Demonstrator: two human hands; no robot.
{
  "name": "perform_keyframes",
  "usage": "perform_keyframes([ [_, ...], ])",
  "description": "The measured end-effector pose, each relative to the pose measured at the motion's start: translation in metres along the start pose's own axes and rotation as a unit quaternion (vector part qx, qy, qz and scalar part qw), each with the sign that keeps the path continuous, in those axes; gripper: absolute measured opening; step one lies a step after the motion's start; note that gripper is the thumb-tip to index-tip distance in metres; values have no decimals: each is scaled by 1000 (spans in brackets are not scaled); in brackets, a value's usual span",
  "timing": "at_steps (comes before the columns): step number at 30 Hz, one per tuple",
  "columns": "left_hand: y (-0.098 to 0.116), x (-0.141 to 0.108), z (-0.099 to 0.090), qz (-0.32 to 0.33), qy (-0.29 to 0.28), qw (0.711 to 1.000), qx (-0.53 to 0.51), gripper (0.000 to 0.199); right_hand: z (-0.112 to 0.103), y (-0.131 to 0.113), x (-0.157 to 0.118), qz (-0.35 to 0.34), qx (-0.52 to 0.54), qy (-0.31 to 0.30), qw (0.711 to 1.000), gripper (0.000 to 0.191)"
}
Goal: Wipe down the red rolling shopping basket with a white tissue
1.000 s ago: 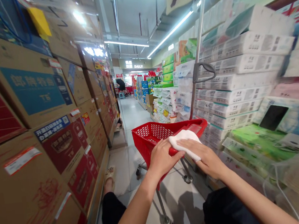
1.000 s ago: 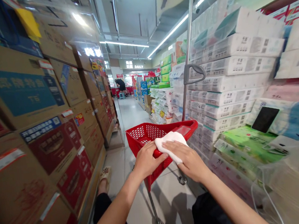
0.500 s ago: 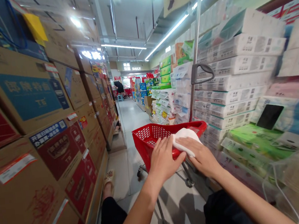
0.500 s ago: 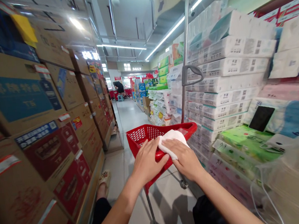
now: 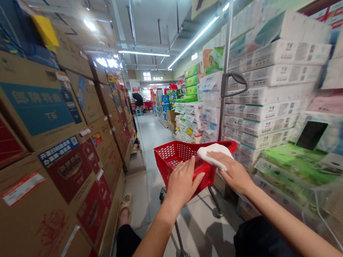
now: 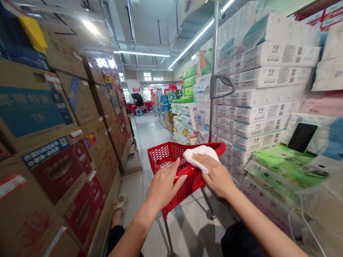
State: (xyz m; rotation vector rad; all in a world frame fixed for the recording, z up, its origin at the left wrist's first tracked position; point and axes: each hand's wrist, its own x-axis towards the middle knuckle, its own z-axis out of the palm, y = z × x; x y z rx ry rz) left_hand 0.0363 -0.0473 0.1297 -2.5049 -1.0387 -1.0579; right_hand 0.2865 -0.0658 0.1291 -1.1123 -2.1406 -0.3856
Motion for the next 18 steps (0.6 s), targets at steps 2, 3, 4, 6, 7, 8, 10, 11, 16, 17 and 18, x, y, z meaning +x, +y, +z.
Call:
perform_keyframes([
  [2, -5, -2, 1, 4, 2, 1000, -8, 56, 2, -17, 2, -53, 29, -28, 998, 67],
  [3, -8, -3, 1, 5, -1, 1000, -12, 57, 2, -19, 4, -69, 41, -38, 996, 68],
  [4, -11, -4, 0, 5, -5, 1000, -13, 57, 2, -16, 5, -74, 48, -40, 995, 67],
  [6, -17, -5, -2, 4, -18, 1000, -14, 57, 0, 1, 7, -46, 47, -21, 998, 63],
  [7, -20, -5, -4, 4, -24, 1000, -14, 56, -1, 13, 7, -16, 40, -7, 999, 61],
  [8, -21, -5, -5, 5, -29, 999, -15, 55, -1, 24, 8, 18, 30, 7, 999, 59],
  [10, -20, -3, -8, 3, -32, 999, -15, 53, 0, 37, 7, 76, 9, 30, 997, 56],
  [11, -19, -2, -9, -1, -32, 999, -12, 52, 2, 37, 7, 89, 0, 36, 995, 56],
  [16, -11, 5, -12, -36, -50, 998, 11, 49, 18, -15, 7, 1, -4, 21, 1000, 69],
  [17, -11, 5, -12, -33, -53, 998, 10, 47, 20, -25, 9, -29, 4, 8, 1000, 71],
  [18, -12, 4, -12, -27, -54, 998, 7, 44, 20, -31, 10, -54, 13, -6, 998, 72],
])
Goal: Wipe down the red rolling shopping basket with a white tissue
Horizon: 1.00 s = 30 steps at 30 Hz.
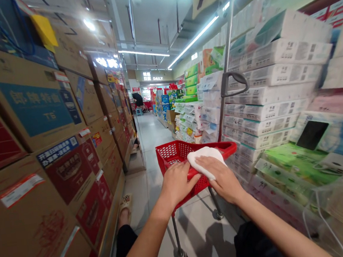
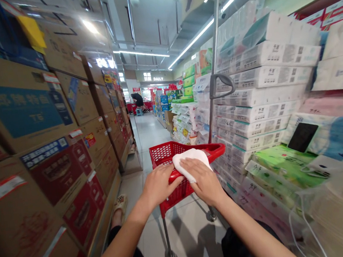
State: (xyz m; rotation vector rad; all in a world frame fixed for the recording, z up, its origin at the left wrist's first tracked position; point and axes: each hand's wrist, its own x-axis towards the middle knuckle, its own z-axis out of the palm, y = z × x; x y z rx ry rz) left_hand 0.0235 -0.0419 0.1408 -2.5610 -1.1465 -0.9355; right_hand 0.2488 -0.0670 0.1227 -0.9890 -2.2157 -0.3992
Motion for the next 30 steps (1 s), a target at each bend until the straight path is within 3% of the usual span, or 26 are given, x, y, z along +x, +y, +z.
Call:
perform_keyframes([
  [3, -7, -3, 2, 24, 6, 1000, -19, 43, -5, 10, 2, -25, 17, -20, 999, 70],
  [7, -16, -6, 1, 35, -6, 998, -43, 51, -16, 57, -7, 73, -6, 20, 997, 62],
  [10, -17, -6, -4, 30, -30, 998, -36, 52, -15, 74, -16, 135, -15, 52, 989, 58],
  [15, 1, -2, -10, -22, 0, 998, 55, 57, -1, 43, -15, 144, -48, 81, 985, 59],
  [20, 23, 7, 4, -49, 3, 996, 73, 73, 4, 4, -3, 56, -100, 29, 993, 74],
  [23, 14, 4, 10, -63, 12, 995, 83, 72, 3, 11, -6, 11, -107, 5, 994, 81],
  [27, -10, -4, 8, -17, 27, 997, 71, 68, 6, 32, -14, 88, -118, 56, 987, 78],
  [30, -18, -2, 8, -3, 23, 998, 64, 71, 18, 18, -6, 109, -112, 62, 986, 77],
])
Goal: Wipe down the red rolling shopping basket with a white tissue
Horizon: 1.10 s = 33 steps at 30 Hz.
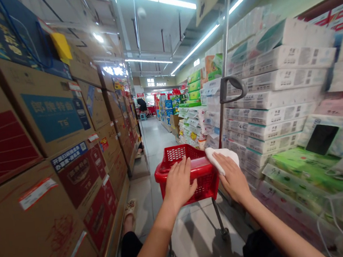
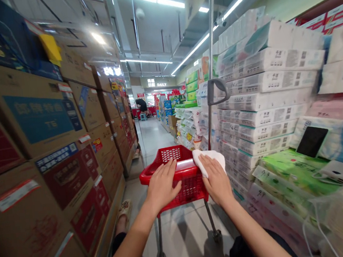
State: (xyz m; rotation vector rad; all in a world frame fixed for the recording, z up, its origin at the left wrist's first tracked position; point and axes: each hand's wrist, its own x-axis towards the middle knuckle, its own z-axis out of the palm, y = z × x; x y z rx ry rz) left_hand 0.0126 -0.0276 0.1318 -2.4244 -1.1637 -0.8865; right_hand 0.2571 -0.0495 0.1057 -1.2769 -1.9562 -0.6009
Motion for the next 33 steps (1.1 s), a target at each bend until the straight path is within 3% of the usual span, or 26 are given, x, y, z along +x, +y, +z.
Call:
perform_keyframes([
  [5, -1, 5, 4, 1, 5, 1000, -18, 74, 7, -53, 13, -84, 21, -38, 995, 81],
  [7, -3, 4, 5, 6, 14, 1000, -26, 75, 6, -48, 13, -111, 16, -45, 993, 83],
  [9, -6, 3, 5, 9, 21, 999, -27, 76, 4, -24, 6, -101, 7, -42, 994, 84],
  [13, -4, 2, 7, 8, 26, 999, -17, 77, 4, 17, -10, 0, -9, 19, 1000, 87],
  [16, 4, 5, 10, 6, 26, 1000, -16, 77, 10, -2, -10, 28, -1, 36, 999, 87],
  [20, 8, 6, 11, 9, 26, 999, -23, 77, 16, -49, -3, -34, 5, -6, 999, 84],
  [23, 6, 4, 9, 8, 25, 1000, -17, 74, 15, -45, -7, -83, -7, -30, 996, 84],
  [25, 6, 3, 8, 5, 25, 1000, -12, 74, 16, -28, -14, -63, -22, -20, 998, 85],
  [28, 9, 4, 9, 4, 27, 1000, -4, 74, 27, -15, -23, 31, -38, 32, 998, 87],
  [30, 13, 6, 12, 1, 28, 1000, 3, 74, 40, -27, -26, 71, -40, 58, 995, 87],
  [33, 14, 7, 17, 6, 30, 999, 13, 74, 60, -57, -29, 64, -42, 60, 995, 86],
])
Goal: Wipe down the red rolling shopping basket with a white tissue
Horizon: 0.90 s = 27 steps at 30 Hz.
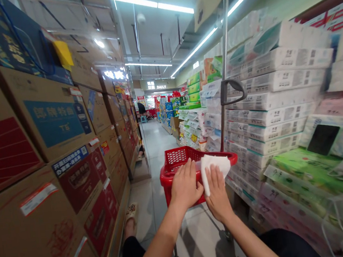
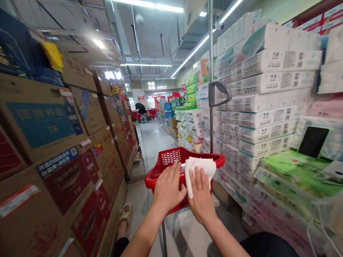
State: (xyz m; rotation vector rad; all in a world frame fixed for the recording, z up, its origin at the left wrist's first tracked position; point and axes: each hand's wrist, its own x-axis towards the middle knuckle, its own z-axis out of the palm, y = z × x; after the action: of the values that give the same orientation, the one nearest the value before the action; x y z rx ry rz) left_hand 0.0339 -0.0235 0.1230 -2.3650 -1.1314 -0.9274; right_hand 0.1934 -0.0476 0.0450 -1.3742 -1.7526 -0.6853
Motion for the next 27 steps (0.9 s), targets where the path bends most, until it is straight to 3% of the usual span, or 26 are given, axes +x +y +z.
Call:
perform_keyframes([
  [2, -3, -1, 2, 13, 2, 1000, 8, 72, 5, -8, -5, -29, -6, -11, 1000, 85],
  [5, -8, -3, 1, 21, 1, 1000, 20, 71, 0, 15, -4, -68, -1, -25, 997, 85],
  [8, -7, -2, 0, 21, 1, 999, 25, 74, -11, 52, 7, -4, 30, 11, 999, 84],
  [10, -3, 0, 1, 19, 1, 999, 28, 74, -17, 63, 13, 52, 43, 37, 997, 82],
  [12, 3, 2, 3, 11, 0, 999, 31, 72, -19, 54, 15, 59, 42, 30, 997, 81],
  [16, 8, 5, 4, 5, -10, 999, 36, 72, -13, 12, 6, -31, 31, -22, 999, 76],
  [19, 5, 3, 4, 15, -14, 999, 38, 71, -10, 7, 1, -84, 36, -33, 995, 73],
  [22, 2, 2, 5, 21, -5, 999, 40, 70, -13, 40, 5, -86, 58, -33, 994, 74],
  [27, 7, 4, 7, 21, 4, 999, 49, 71, -21, 114, 18, 60, 91, 12, 994, 73],
])
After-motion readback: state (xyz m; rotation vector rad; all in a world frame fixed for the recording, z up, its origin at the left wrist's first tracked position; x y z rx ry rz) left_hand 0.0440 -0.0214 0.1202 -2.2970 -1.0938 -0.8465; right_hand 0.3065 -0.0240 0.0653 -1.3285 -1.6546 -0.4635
